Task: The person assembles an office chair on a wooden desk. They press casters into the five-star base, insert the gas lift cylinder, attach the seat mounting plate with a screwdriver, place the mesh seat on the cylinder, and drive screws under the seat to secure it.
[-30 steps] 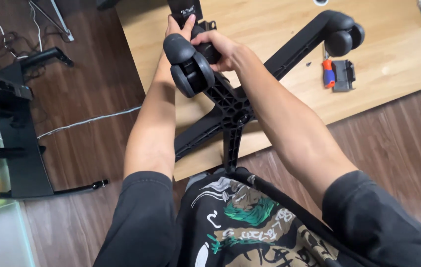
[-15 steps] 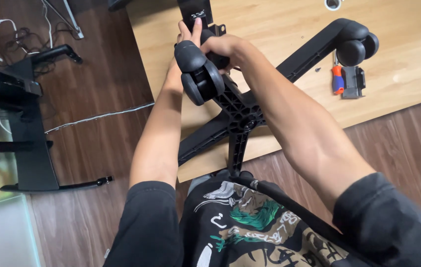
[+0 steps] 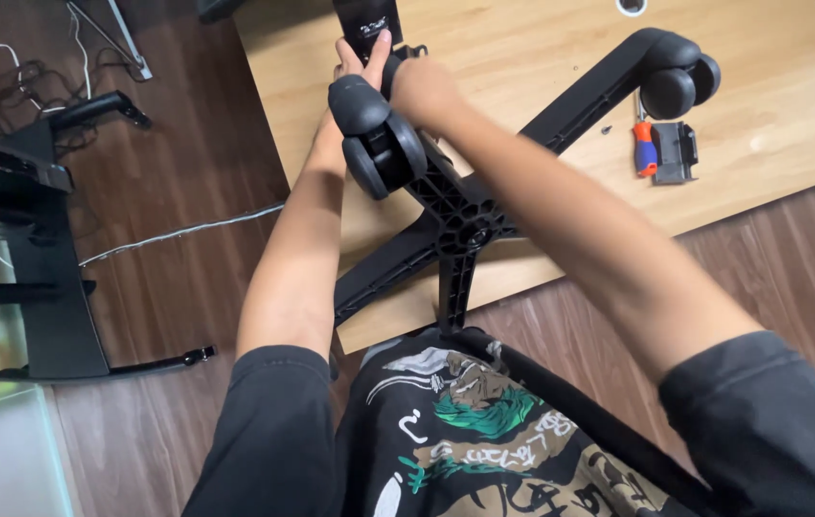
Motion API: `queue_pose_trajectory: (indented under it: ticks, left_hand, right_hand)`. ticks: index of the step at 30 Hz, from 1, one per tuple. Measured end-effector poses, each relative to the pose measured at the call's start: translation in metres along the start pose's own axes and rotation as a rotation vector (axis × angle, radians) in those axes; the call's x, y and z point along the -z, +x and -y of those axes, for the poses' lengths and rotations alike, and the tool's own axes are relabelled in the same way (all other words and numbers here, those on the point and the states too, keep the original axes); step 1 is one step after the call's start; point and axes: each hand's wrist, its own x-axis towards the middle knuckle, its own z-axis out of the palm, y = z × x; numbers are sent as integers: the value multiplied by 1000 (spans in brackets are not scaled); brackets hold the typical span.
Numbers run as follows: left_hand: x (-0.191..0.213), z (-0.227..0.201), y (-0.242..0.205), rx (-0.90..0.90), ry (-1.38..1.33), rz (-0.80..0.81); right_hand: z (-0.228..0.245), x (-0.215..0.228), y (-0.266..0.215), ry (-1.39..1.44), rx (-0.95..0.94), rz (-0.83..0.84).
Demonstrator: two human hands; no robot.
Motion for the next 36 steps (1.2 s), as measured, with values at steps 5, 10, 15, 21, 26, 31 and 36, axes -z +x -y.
queue_pose_trajectory:
  ticks: [5, 10, 15, 21, 26, 31, 36]
  left_hand:
    - [-25, 24, 10, 216, -389, -91]
    - [2, -8, 4, 60, -140, -35]
    - [-2, 0, 2, -9, -231, -76]
    - [-11, 12, 29, 565, -638, 62]
    - [-4, 7, 26, 409, -512, 52]
    - [-14, 9, 12, 60, -151, -3]
    - [8, -14, 3, 111, -198, -43]
  right_hand:
    - [30, 42, -31, 279, -227, 35]
    - [-2, 27, -30, 1088, -327, 305]
    - [-11, 26, -30, 1505, -346, 525]
    - [34, 70, -41, 290, -247, 261]
    - [21, 32, -14, 145, -162, 32]
    - [-26, -3, -5, 1227, -212, 465]
    - [-23, 6, -15, 1791, -324, 699]
